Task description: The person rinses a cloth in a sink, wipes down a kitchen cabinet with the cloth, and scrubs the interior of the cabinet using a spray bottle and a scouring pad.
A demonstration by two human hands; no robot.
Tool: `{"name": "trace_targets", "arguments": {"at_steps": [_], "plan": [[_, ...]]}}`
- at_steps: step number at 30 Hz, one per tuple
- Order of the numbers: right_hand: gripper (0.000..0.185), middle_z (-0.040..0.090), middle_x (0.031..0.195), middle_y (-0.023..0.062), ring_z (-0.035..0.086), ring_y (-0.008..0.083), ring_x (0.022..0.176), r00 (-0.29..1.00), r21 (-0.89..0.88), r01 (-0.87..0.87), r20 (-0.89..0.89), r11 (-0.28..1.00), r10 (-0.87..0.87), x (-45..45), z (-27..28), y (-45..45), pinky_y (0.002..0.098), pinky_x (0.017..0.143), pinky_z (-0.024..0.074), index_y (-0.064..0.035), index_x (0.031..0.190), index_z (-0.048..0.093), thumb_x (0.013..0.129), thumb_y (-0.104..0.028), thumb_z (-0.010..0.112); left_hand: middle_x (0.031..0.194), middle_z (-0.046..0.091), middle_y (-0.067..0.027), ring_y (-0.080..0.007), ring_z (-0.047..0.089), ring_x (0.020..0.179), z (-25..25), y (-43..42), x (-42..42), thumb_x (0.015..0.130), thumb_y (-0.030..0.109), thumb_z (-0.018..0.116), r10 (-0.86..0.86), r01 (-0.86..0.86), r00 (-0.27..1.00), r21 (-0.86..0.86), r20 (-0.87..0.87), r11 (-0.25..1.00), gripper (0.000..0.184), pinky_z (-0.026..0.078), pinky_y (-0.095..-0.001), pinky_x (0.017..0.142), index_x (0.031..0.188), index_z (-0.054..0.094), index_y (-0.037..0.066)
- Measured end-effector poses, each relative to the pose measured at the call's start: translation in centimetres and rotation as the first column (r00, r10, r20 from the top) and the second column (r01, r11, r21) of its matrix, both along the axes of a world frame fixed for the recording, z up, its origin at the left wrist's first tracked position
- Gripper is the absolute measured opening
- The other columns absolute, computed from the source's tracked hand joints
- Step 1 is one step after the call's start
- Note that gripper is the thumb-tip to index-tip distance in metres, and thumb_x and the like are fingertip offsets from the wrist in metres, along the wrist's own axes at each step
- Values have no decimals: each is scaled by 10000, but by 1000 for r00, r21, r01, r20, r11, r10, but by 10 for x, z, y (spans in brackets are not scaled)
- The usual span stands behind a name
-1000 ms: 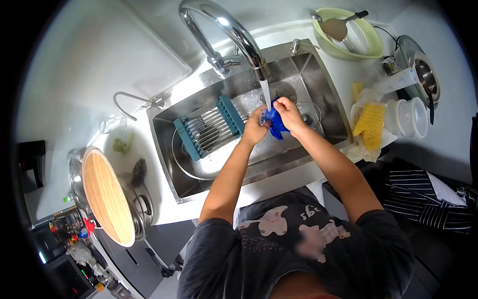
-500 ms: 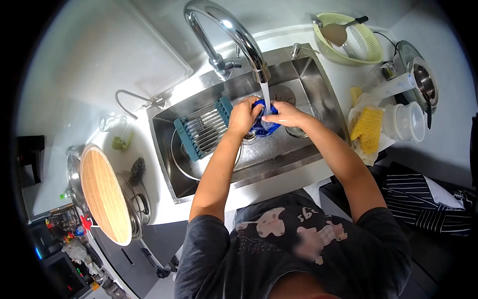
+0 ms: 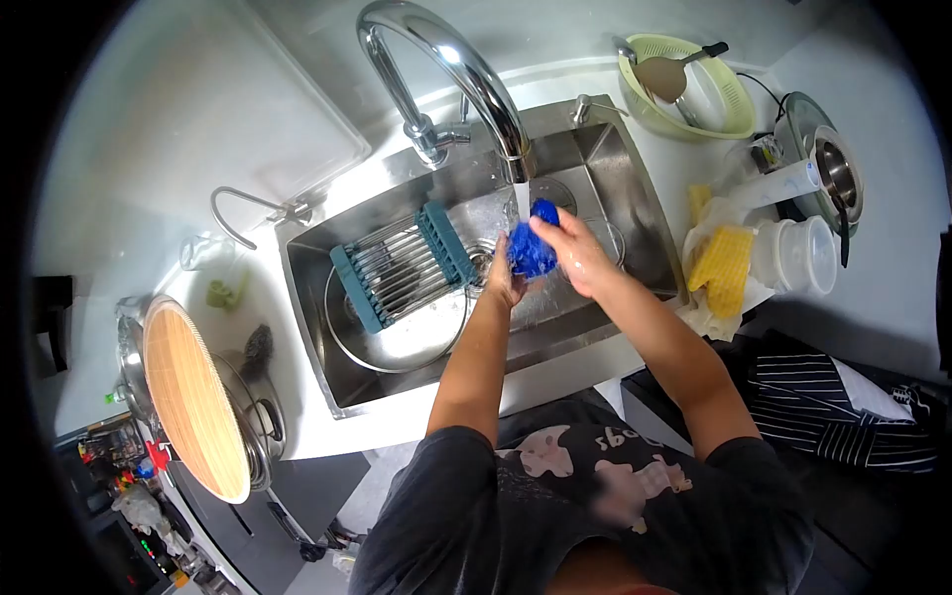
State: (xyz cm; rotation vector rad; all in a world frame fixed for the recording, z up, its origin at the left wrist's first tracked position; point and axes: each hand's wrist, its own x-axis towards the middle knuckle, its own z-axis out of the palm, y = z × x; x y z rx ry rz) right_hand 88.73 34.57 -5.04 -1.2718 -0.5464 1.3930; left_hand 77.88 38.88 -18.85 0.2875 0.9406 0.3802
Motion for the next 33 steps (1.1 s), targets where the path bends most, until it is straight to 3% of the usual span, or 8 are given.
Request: {"name": "trace_targets", "arguments": {"at_steps": [4, 8, 11, 12, 15, 27, 29, 33], "plan": [[260, 537, 993, 114, 516, 198, 890, 829, 209, -135, 560, 968, -5, -26, -15, -23, 313, 766, 415, 6, 886, 564, 792, -226, 631, 1099, 553, -129, -244, 551, 976, -9, 34, 9, 846, 575, 411, 41, 23, 785, -95, 618, 995, 612, 437, -402, 885, 1182, 465, 67], [332, 390, 1259, 198, 359, 378, 1169, 419, 283, -285, 896, 916, -147, -50, -52, -17, 405, 955, 302, 28, 903, 587, 771, -274, 620, 1083, 541, -123, -234, 540, 946, 48, -1, 10, 851, 533, 436, 126, -205, 920, 182, 370, 962, 570, 445, -380, 841, 1182, 460, 70], [369, 380, 1275, 221, 364, 384, 1185, 473, 173, -113, 875, 978, -100, -44, -83, 13, 407, 957, 313, 30, 976, 570, 806, -298, 574, 1055, 555, -114, -235, 531, 959, -11, -2, 28, 871, 501, 409, 764, -289, 210, -708, 611, 645, 482, 448, -394, 821, 1146, 499, 115], [390, 384, 1271, 236, 370, 383, 1186, 623, 112, 49, 773, 993, -118, -40, -97, 26, 407, 954, 323, 32, 1018, 554, 825, -307, 549, 1053, 569, -106, -244, 546, 955, -43, 16, 15, 872, 502, 422, 75, -108, 526, -21, 847, 994, 488, 450, -373, 832, 1161, 495, 116], [431, 493, 1119, 265, 462, 395, 1062, 631, -102, 15, 773, 995, 70, -1, -112, 52, 425, 901, 375, 43, 1099, 489, 850, -309, 510, 959, 607, -99, -250, 588, 848, 48, 1, 29, 885, 448, 451, 159, -152, 978, -60, 133, 987, 438, 470, -360, 778, 1111, 532, 82], [615, 219, 1381, 285, 198, 366, 1305, 847, -102, 82, 531, 991, -16, -49, -106, 19, 373, 1059, 209, 107, 1276, 301, 885, -341, 459, 918, 606, -125, -252, 585, 800, -118, 23, 12, 921, 336, 360, 64, -93, 945, 76, 321, 993, 365, 488, -381, 714, 1073, 545, 61], [652, 258, 1369, 275, 270, 361, 1277, 849, -79, 133, 523, 988, -73, -41, -113, 29, 353, 1059, 212, 104, 1289, 290, 873, -366, 467, 882, 596, -123, -255, 585, 781, 55, 9, 12, 919, 311, 363, 148, -146, 987, 36, -65, 989, 339, 495, -386, 700, 1083, 525, 62], [607, 359, 1331, 227, 353, 324, 1235, 931, -202, 192, 348, 960, -113, -30, -136, 42, 356, 1019, 285, 28, 1296, 347, 856, -356, 512, 967, 584, -101, -234, 577, 839, 44, 11, 1, 902, 284, 422, -6, 5, 1000, 144, 6, 990, 377, 481, -355, 729, 1216, 423, 75]]}}
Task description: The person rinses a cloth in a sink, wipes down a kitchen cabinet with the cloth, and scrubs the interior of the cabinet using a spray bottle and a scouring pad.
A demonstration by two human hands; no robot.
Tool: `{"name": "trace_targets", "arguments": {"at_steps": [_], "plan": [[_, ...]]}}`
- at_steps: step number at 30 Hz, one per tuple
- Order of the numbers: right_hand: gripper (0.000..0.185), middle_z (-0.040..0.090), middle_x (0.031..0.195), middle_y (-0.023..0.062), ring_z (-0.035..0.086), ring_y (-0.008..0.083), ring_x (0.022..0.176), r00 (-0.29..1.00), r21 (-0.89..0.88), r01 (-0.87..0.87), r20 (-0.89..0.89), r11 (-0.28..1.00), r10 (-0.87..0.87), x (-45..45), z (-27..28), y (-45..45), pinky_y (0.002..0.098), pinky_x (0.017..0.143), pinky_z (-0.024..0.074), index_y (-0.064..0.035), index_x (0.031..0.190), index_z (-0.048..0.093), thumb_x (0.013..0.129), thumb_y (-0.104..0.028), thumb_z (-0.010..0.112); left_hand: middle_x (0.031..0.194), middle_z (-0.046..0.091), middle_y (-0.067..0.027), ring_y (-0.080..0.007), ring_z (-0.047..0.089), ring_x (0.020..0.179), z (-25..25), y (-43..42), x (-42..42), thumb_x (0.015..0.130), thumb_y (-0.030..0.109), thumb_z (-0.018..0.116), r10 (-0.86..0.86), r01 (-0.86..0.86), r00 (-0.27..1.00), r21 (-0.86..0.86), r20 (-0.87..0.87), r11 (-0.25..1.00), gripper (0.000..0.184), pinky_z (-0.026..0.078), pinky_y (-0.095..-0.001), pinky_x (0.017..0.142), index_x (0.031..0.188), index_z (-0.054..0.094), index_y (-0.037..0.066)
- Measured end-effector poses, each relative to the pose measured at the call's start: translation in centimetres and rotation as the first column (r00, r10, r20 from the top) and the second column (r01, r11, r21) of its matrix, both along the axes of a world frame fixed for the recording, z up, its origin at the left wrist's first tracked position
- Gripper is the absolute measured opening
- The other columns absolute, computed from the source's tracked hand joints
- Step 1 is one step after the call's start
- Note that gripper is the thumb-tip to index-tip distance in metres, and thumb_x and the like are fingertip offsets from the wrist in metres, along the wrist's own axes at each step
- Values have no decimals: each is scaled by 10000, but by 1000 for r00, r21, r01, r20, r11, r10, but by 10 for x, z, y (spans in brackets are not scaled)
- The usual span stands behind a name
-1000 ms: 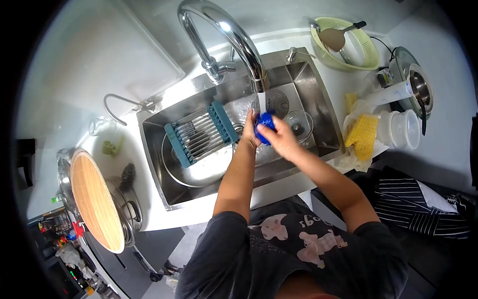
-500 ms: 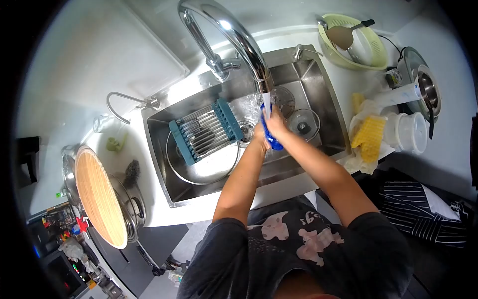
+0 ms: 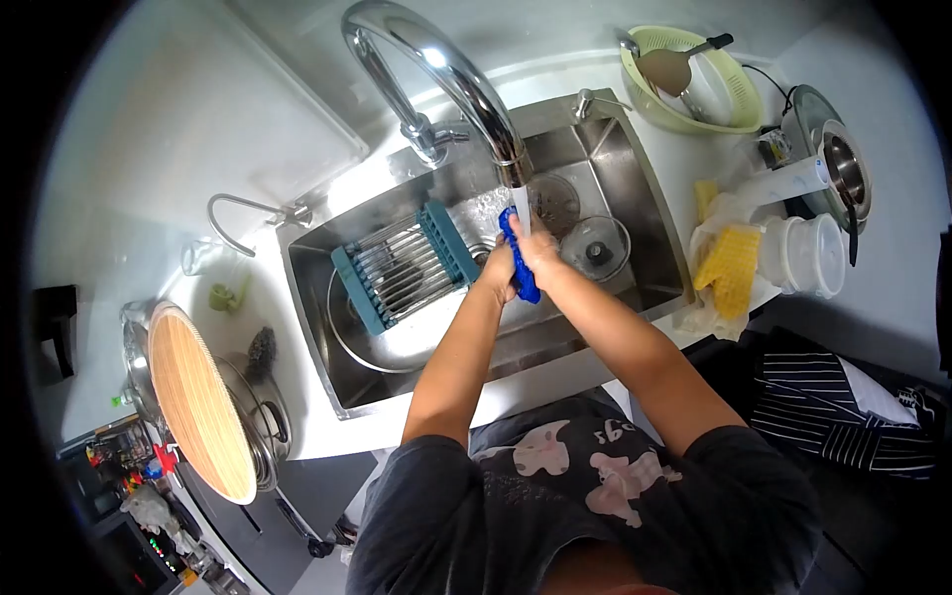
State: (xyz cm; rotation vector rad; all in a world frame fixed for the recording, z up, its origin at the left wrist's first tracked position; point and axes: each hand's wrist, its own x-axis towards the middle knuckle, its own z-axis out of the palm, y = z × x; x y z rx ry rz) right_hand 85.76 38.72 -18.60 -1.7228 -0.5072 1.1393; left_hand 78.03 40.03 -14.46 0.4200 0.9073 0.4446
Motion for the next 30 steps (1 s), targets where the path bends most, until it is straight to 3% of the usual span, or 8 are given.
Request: {"name": "trace_targets", "arguments": {"at_steps": [2, 6, 8, 10, 12, 16, 24, 30], "plan": [[374, 569, 1045, 105, 540, 211, 934, 865, -60, 137, -479, 989, -149, 7, 73, -8, 359, 809, 430, -23, 1129, 510, 887, -308, 501, 1208, 488, -124, -238, 506, 1051, 13, 6, -17, 866, 202, 436, -283, 318, 917, 85, -280, 944, 615, 432, -344, 842, 1400, 144, 112], [234, 584, 883, 35, 566, 160, 785, 878, -42, 197, -436, 979, -196, 13, 51, -10, 321, 741, 465, -96, 1080, 518, 904, -244, 473, 1321, 385, -147, -238, 341, 1233, 14, 4, -30, 764, 112, 528, -306, 484, 812, 279, -497, 829, 771, 310, -327, 968, 1412, 109, 87], [268, 588, 912, 36, 566, 151, 783, 981, -30, 144, -127, 989, -146, 6, 32, -10, 307, 740, 455, -74, 1113, 499, 906, -241, 466, 1309, 392, -155, -250, 355, 1219, 27, 0, -30, 736, 42, 565, -411, 434, 899, 425, -149, 794, 814, 325, -339, 967, 1409, 109, 73], [289, 598, 913, 41, 562, 143, 783, 985, -1, 162, -54, 987, -161, -1, 77, -15, 290, 727, 439, -46, 1088, 531, 897, -254, 472, 1269, 426, -144, -232, 447, 1121, 15, -2, -26, 713, -24, 583, -277, 359, 933, 607, -229, 709, 800, 366, -329, 935, 1388, 159, 52], [373, 608, 969, 163, 579, 215, 896, 955, 42, -291, -53, 956, 293, 9, 91, -14, 334, 772, 443, 20, 1079, 545, 876, -289, 495, 1197, 472, -108, -188, 514, 1007, 20, 3, -28, 716, -32, 593, -175, 377, 919, 662, -352, 648, 747, 398, -301, 899, 1353, 207, 31], [320, 628, 894, 152, 597, 232, 831, 783, -107, -571, 225, 814, 579, 36, 119, -5, 337, 746, 448, 21, 998, 579, 852, -247, 484, 1000, 559, -73, -130, 531, 906, 37, 18, -33, 786, -30, 461, -136, 279, 951, 589, -276, 759, 394, 423, -253, 828, 1179, 449, 3], [350, 601, 1001, 157, 564, 222, 930, 858, 20, -504, 126, 864, 497, 43, 46, -34, 323, 812, 429, 14, 1091, 521, 760, -90, 567, 1005, 569, -108, -207, 566, 848, 75, 32, -20, 806, 79, 403, -79, 71, 994, 92, 82, 993, 395, 463, -307, 789, 1188, 474, 7], [230, 637, 811, 85, 588, 146, 670, 893, 112, -412, 248, 904, 376, 48, 55, -42, 295, 638, 463, 11, 948, 581, 806, -165, 621, 1012, 602, -82, -147, 577, 867, 36, 63, -39, 750, -18, 589, -113, 315, 937, 663, -329, 679, 438, 461, -247, 758, 1178, 494, -17]]}}
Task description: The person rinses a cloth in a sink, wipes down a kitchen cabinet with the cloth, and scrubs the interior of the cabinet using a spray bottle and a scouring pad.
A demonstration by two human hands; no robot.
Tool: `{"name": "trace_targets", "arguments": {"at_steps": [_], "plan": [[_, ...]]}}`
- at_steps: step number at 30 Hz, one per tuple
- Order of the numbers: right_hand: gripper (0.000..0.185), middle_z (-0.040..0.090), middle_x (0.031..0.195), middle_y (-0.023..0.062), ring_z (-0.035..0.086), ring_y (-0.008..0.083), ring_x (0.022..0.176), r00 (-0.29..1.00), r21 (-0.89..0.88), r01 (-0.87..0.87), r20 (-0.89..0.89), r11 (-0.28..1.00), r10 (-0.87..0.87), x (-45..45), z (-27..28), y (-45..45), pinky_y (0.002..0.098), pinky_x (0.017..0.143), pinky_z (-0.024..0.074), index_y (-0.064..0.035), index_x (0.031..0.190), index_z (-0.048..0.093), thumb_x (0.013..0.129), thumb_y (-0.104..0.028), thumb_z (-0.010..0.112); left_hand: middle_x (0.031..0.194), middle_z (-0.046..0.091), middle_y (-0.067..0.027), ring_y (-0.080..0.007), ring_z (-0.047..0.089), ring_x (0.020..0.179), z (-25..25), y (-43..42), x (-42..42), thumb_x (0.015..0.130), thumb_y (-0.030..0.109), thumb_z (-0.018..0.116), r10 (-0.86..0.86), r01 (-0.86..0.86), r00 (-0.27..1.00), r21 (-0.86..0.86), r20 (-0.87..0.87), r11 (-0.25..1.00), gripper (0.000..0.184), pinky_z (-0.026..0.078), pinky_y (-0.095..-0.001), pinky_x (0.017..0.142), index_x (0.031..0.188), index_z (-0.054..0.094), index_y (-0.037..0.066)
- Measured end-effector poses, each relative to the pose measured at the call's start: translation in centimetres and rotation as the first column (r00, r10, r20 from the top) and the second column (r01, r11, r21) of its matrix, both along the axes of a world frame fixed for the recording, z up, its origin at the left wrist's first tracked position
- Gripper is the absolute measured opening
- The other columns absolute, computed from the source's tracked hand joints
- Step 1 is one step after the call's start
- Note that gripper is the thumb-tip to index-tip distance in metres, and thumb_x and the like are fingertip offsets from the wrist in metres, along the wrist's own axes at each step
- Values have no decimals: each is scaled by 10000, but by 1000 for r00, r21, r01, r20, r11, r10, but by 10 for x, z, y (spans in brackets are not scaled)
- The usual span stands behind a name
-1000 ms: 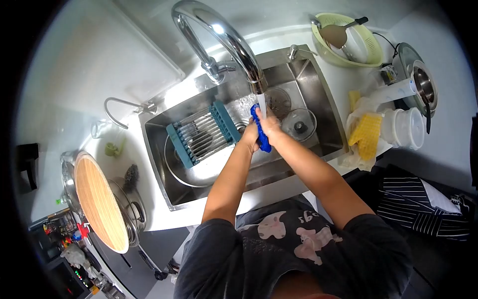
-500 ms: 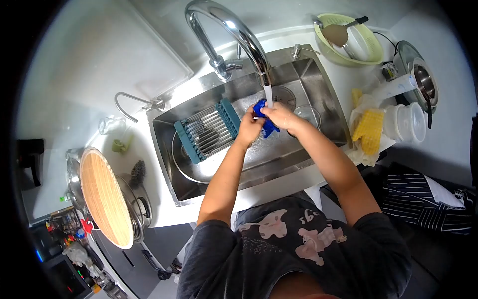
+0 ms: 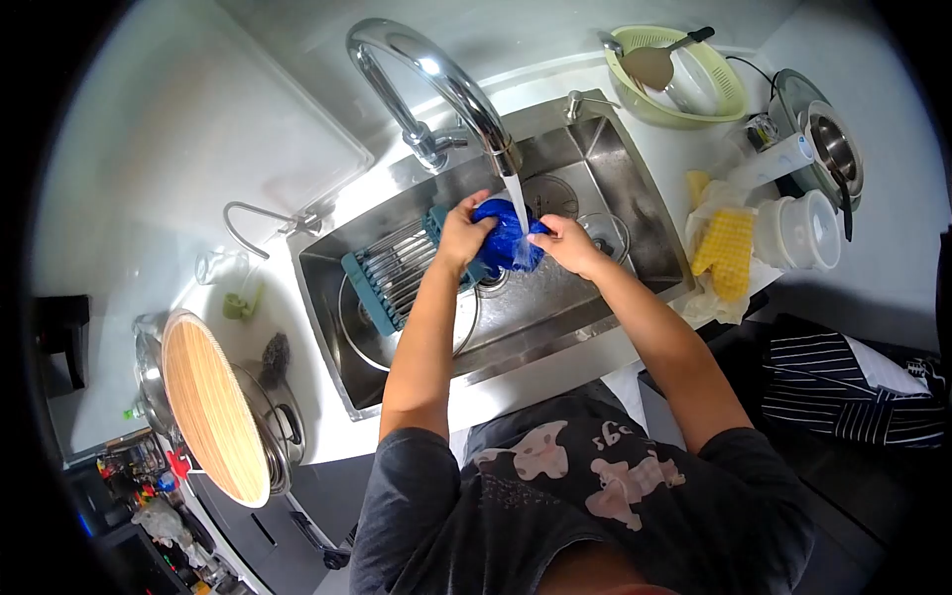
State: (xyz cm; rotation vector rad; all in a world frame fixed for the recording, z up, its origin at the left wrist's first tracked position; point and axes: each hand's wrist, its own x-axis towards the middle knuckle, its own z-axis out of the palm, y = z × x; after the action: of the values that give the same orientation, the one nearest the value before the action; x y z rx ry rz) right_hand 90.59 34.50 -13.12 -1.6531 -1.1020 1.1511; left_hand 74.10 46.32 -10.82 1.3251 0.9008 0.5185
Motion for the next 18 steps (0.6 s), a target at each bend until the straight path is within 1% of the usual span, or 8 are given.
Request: {"name": "trace_targets", "arguments": {"at_steps": [2, 5, 6, 8, 11, 12, 14, 18], "plan": [[170, 612, 775, 45, 550, 88, 673, 990, 3, 5, -144, 1000, -4, -5, 32, 2, 255, 612, 448, 11, 912, 571, 822, -129, 606, 978, 603, -50, -117, 566, 842, -39, 10, -13, 798, -27, 570, 73, -15, 975, 265, -210, 964, 337, 452, -236, 783, 1129, 510, -15], [130, 573, 747, 10, 502, 52, 675, 958, 64, 95, -278, 993, -73, -16, 48, 8, 221, 596, 421, 1, 872, 556, 826, -110, 603, 1015, 596, -68, -115, 567, 867, -95, -4, -14, 830, 7, 573, 292, -297, 948, -16, -128, 955, 295, 444, -227, 782, 1120, 516, -2], [124, 567, 745, 8, 493, 49, 677, 942, 79, 138, -319, 987, -106, -19, 53, 9, 215, 598, 413, -3, 868, 555, 826, -110, 602, 1057, 587, -93, -168, 550, 951, -186, 2, -22, 800, 86, 636, 381, -378, 922, 46, -71, 925, 403, 429, -281, 831, 1169, 490, 18], [122, 550, 733, -1, 476, 46, 670, 906, 90, 182, -401, 979, -131, -21, 66, 8, 208, 600, 403, -12, 848, 545, 824, -115, 604, 1178, 514, -104, -189, 490, 1068, -132, -38, 6, 866, 199, 561, 471, -478, 872, -434, -133, 763, 434, 398, -317, 897, 1242, 414, 38], [148, 572, 892, 34, 509, 79, 804, 957, 176, 141, -275, 974, -89, -25, 82, 0, 233, 709, 419, -11, 928, 533, 808, -75, 592, 1159, 524, -104, -199, 502, 1052, -88, -66, 36, 874, 271, 507, 402, -306, 912, -785, -79, 538, 420, 407, -334, 894, 1226, 430, 56], [205, 522, 1041, 107, 493, 174, 937, 979, 363, 148, 75, 920, -187, -31, 71, -5, 284, 762, 414, -5, 880, 541, 733, -101, 647, 1153, 528, -104, -202, 506, 1046, -85, -67, 43, 876, 295, 489, 414, -242, 910, -830, -14, 503, 419, 410, -340, 893, 1221, 436, 62], [242, 440, 1156, 150, 423, 289, 1057, 913, 455, -45, 379, 889, -148, -42, 83, -20, 362, 852, 374, -9, 814, 557, 667, -147, 691, 1141, 534, -103, -208, 514, 1036, -87, -64, 48, 882, 344, 453, 455, -91, 875, -869, 164, 487, 425, 415, -352, 891, 1210, 447, 75], [280, 413, 1249, 167, 326, 411, 1199, 863, 452, -187, 500, 872, -74, -68, 49, -22, 546, 953, 249, -45, 785, 579, 653, -264, 693, 1116, 548, -103, -220, 530, 1014, -128, -50, 44, 892, 440, 381, 437, 244, 725, -792, 532, 559, 461, 427, -375, 888, 1189, 468, 99]]}}
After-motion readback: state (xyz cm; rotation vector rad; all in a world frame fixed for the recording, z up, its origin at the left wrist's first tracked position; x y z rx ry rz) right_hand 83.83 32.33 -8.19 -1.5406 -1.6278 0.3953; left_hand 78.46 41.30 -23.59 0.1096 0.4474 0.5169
